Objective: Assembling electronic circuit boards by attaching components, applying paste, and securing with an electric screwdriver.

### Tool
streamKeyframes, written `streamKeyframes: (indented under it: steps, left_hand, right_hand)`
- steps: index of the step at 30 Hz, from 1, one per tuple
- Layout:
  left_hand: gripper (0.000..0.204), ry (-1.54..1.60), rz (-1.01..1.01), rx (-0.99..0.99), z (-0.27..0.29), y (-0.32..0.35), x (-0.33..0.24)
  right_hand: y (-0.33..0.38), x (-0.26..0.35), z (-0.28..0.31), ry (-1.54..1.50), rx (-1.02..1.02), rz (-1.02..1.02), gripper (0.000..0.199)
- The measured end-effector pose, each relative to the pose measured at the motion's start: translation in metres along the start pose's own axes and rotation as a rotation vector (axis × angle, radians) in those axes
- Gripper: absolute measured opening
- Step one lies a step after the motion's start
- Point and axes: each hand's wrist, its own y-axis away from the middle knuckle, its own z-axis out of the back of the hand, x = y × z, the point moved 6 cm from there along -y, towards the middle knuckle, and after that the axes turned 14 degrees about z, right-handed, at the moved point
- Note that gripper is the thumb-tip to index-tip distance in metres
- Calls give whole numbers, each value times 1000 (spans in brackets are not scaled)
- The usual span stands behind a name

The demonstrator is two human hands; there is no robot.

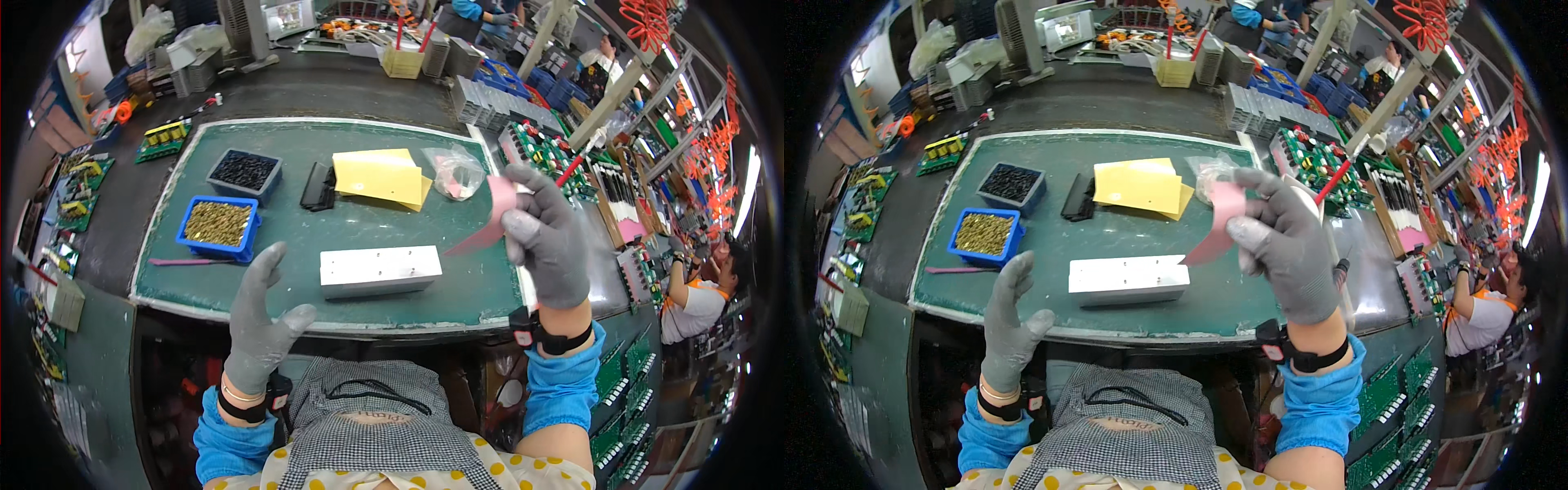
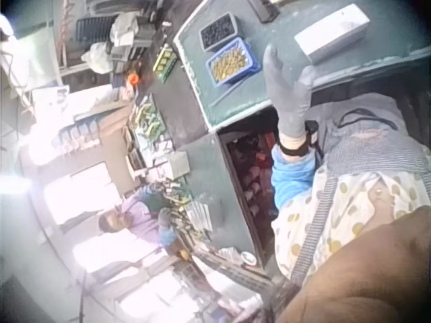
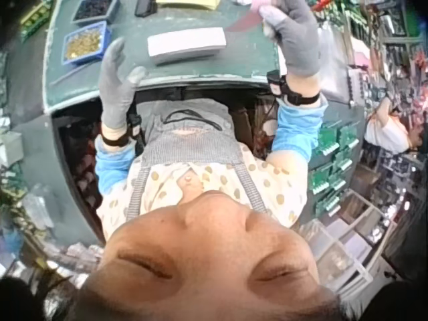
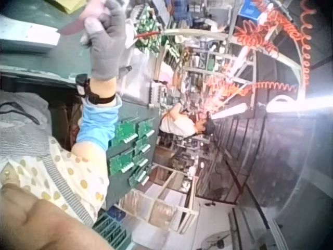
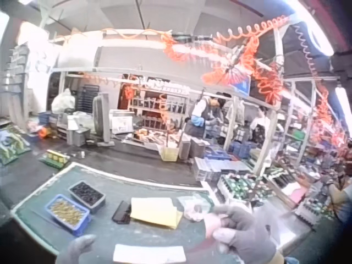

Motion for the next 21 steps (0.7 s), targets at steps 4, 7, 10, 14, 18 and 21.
streamKeyframes:
  steps: [4, 7, 10, 14, 18, 21]
  left_hand:
    - [67, 197, -21, 232, -21, 6, -50]
    - [53, 110, 55, 373, -47, 13, -72]
    - [44, 237, 235, 506, -59, 25, -72]
    - [36, 324, 422, 587, -64, 39, -48]
    - [35, 354, 472, 695, -74, 50, -32]
    - [37, 302, 501, 710, -80, 53, -24]
  right_hand:
    - [38, -7, -50, -129, 77, -96, 62]
    - [63, -14, -88, -228, 135, -79, 62]
    - [79, -20, -102, -246, 92, -17, 63]
    - [88, -29, -99, -274, 159, -74, 64]
    - [87, -36, -94, -314, 253, -102, 69]
    - [87, -45, -87, -62, 313, -110, 70]
